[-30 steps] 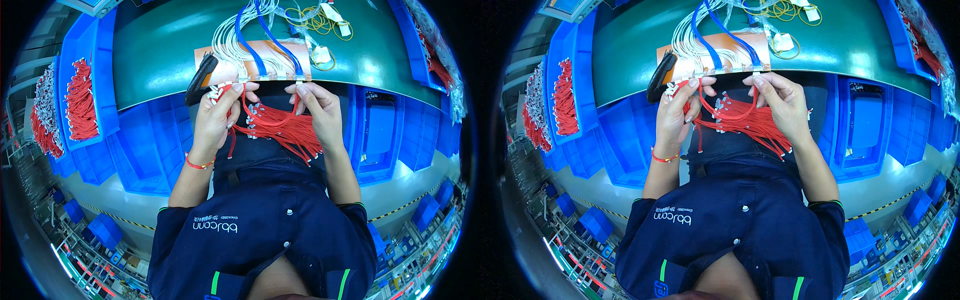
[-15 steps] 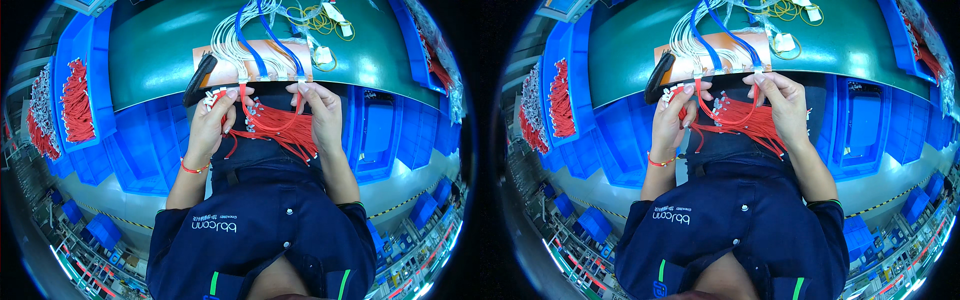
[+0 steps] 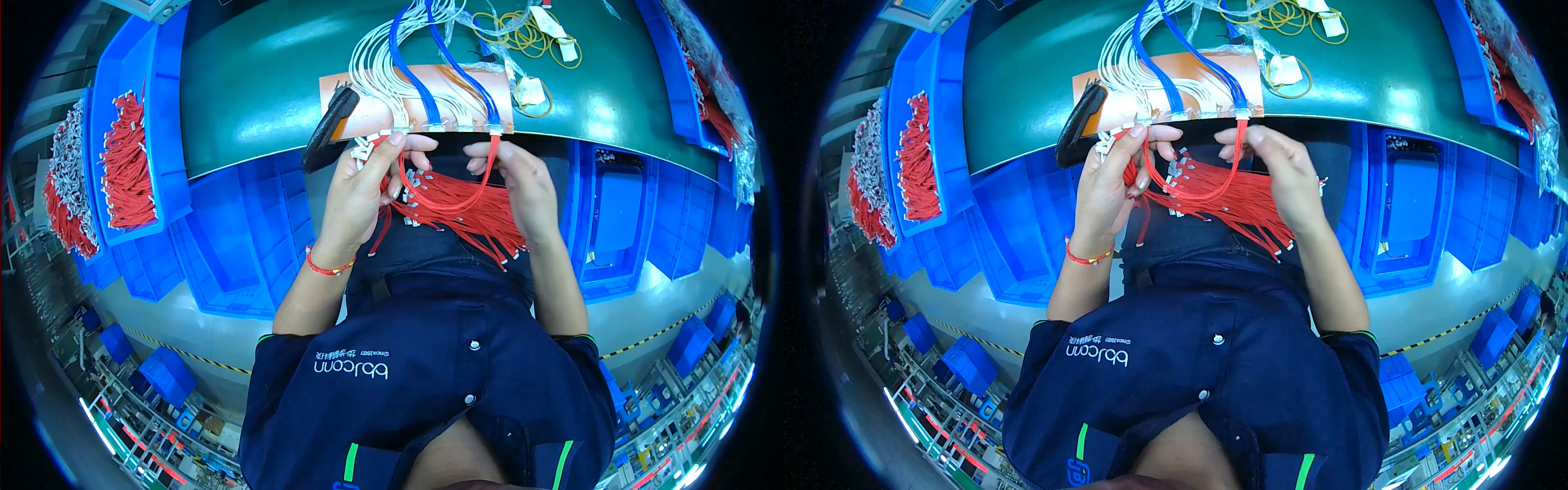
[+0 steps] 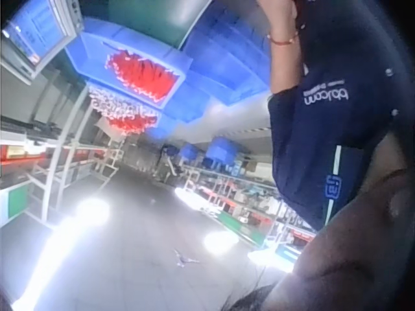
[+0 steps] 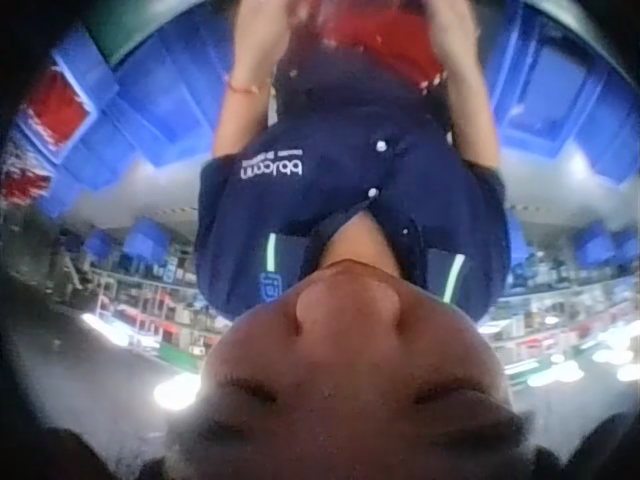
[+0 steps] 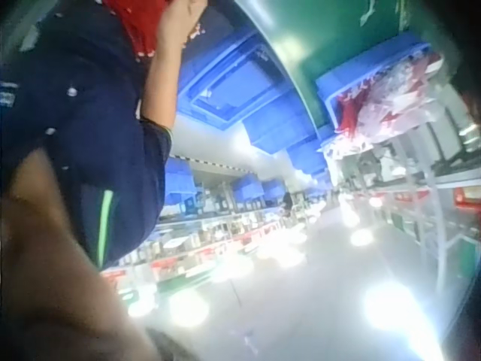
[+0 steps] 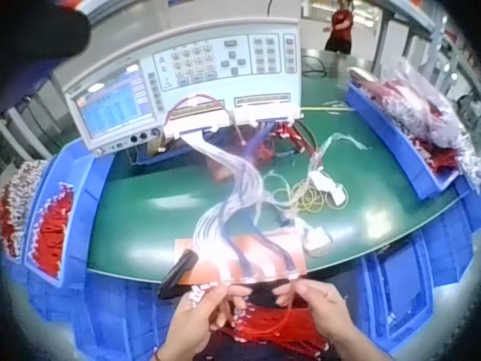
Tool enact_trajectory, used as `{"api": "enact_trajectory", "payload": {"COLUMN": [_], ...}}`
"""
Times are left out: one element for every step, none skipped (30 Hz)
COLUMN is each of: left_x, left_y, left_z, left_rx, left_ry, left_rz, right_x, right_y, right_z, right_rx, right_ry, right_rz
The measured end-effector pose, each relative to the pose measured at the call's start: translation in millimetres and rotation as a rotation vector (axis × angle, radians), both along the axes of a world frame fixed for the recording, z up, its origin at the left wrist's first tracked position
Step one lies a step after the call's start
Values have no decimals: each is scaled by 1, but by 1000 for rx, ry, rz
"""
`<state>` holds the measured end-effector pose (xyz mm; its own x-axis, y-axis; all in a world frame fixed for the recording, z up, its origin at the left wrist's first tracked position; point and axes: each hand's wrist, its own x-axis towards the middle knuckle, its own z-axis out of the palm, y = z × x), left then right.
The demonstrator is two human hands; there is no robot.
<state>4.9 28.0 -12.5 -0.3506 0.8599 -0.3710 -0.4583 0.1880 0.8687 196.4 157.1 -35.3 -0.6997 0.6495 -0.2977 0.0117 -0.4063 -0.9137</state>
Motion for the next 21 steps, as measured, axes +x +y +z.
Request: {"api": "enact_trajectory", "payload": {"left_x": [0,1,2,3,4,6,9,10,9,8,8,8,8,9,9,8,7,7,6,5,5], "left_y": [1,3,4,5,5,6,7,8,7,6,5,5,5,4,4,3,1,1,-1,-2,-3], "left_z": [0,2,2,1,0,-3,-6,-8,-10,-11,-11,-11,-10,-10,-7,-4,-2,-2,-3,-5,-5], "left_rx": [-15,0,14,27,38,61,84,110,115,120,127,134,142,148,127,105,81,72,75,79,83], "left_ry": [-10,-35,-31,-27,-20,-13,-6,1,-16,-33,-52,-90,-129,-169,-221,-273,-322,-358,-369,-380,-391], "left_rz": [-2,-12,-7,-3,4,30,56,83,71,58,46,49,52,52,49,46,43,48,28,8,-11], "right_x": [-1,-2,-5,-8,-11,-13,-15,-17,-18,-18,-17,-16,-14,-12,-11,-10,-9,-7,-6,-4,-3], "right_y": [-3,-9,-13,-17,-20,-22,-24,-25,-24,-23,-22,-21,-20,-19,-18,-16,-15,-15,-14,-13,-11], "right_z": [-7,-19,-26,-29,-32,-37,-40,-42,-42,-41,-40,-39,-37,-35,-32,-29,-26,-23,-21,-20,-19], "right_rx": [231,463,696,859,922,984,1046,1048,1031,1014,998,939,879,819,777,735,690,674,657,641,634], "right_ry": [-99,-204,-305,-295,-302,-309,-316,-331,-320,-309,-300,-274,-249,-227,-214,-202,-187,-175,-162,-149,-142], "right_rz": [47,90,132,173,191,209,226,224,224,224,225,215,204,192,181,171,160,145,130,115,113]}}
